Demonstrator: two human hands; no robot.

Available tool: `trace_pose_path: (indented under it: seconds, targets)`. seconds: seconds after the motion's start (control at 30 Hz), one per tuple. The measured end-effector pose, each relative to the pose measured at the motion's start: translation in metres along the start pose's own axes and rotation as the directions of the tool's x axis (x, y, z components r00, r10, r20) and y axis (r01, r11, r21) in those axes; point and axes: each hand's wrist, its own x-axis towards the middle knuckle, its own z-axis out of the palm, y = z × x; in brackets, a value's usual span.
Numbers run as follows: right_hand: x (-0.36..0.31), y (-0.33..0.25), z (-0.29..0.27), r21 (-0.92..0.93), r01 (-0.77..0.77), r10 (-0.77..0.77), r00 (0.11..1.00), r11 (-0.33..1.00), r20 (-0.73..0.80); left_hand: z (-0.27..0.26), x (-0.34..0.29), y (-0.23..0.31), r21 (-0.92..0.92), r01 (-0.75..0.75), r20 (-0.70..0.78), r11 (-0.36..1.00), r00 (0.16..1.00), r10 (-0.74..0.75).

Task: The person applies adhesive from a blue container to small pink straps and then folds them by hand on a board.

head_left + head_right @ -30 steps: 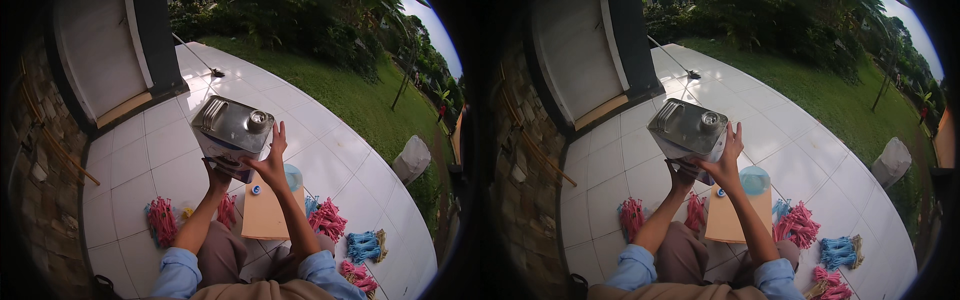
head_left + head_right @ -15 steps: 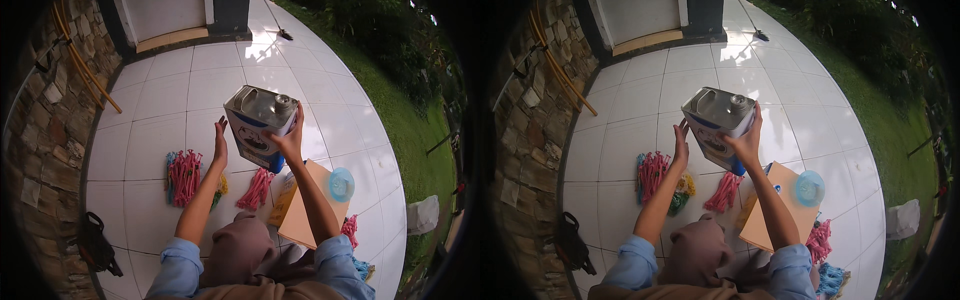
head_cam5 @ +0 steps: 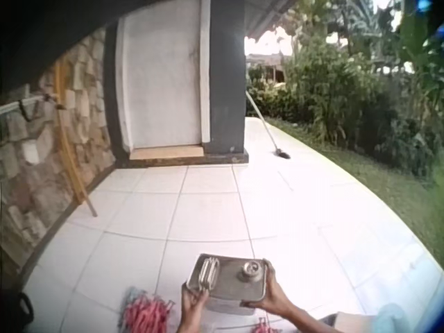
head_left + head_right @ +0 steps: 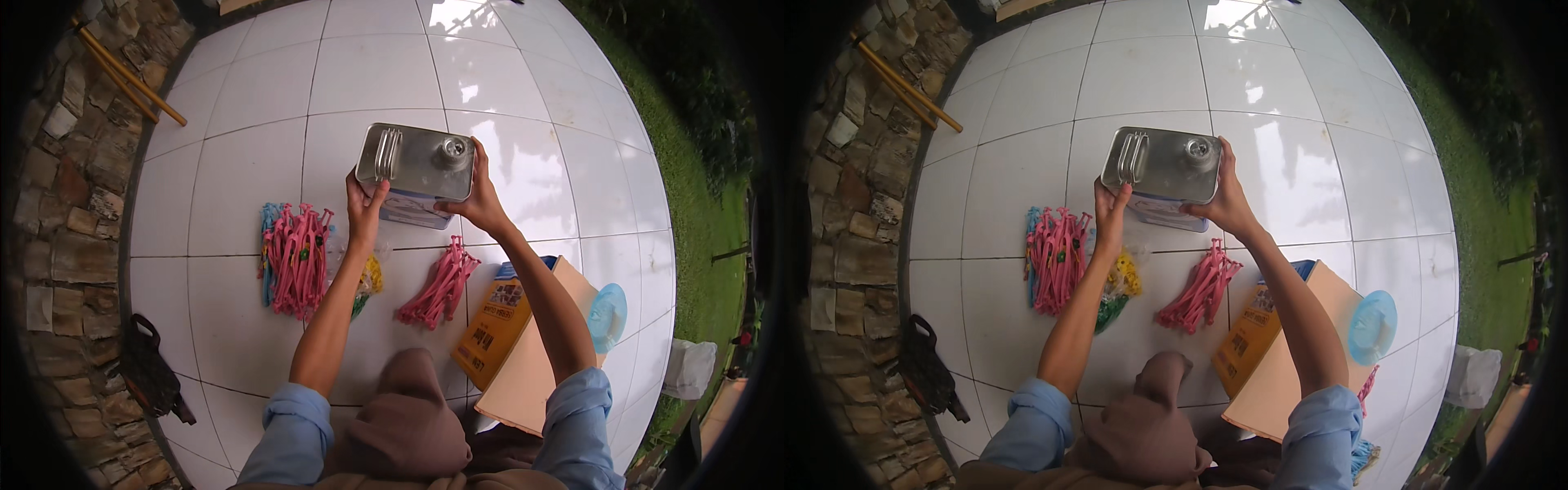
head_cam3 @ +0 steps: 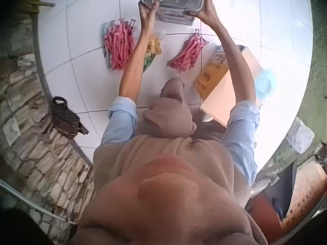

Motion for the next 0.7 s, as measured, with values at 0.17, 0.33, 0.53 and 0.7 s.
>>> trace_pose_path:
  seconds: [0.17, 0.33, 0.53, 0.7]
  targets:
    - [-0.005, 0.018, 0.005, 0.056, -0.100, 0.100, 0.995, 0.993, -0.008, -0.006, 0.003, -0.014, 0.099, -0.118, 0.062, 0.988, 0.992, 0.112]
    - [-0.005, 0.003, -0.014, -0.144, -0.137, 0.146, 0.988, 0.980, 0.056, 0.007, -0.002, 0.010, 0.367, 0.006, 0.030, 0.930, 0.999, -0.018]
    - [-0.075, -0.133, -0.110, -0.415, -0.217, 0.274, 0.958, 0.883, 0.082, 0.086, -0.045, 0.082, 0.416, -0.358, 0.177, 0.836, 0.933, 0.312]
    - [-0.212, -0.121, -0.148, -0.464, -0.406, 0.340, 0.914, 0.787, -0.223, 0.188, -0.117, 0.110, 0.538, -0.104, 0.795, 0.836, 0.393, -0.462]
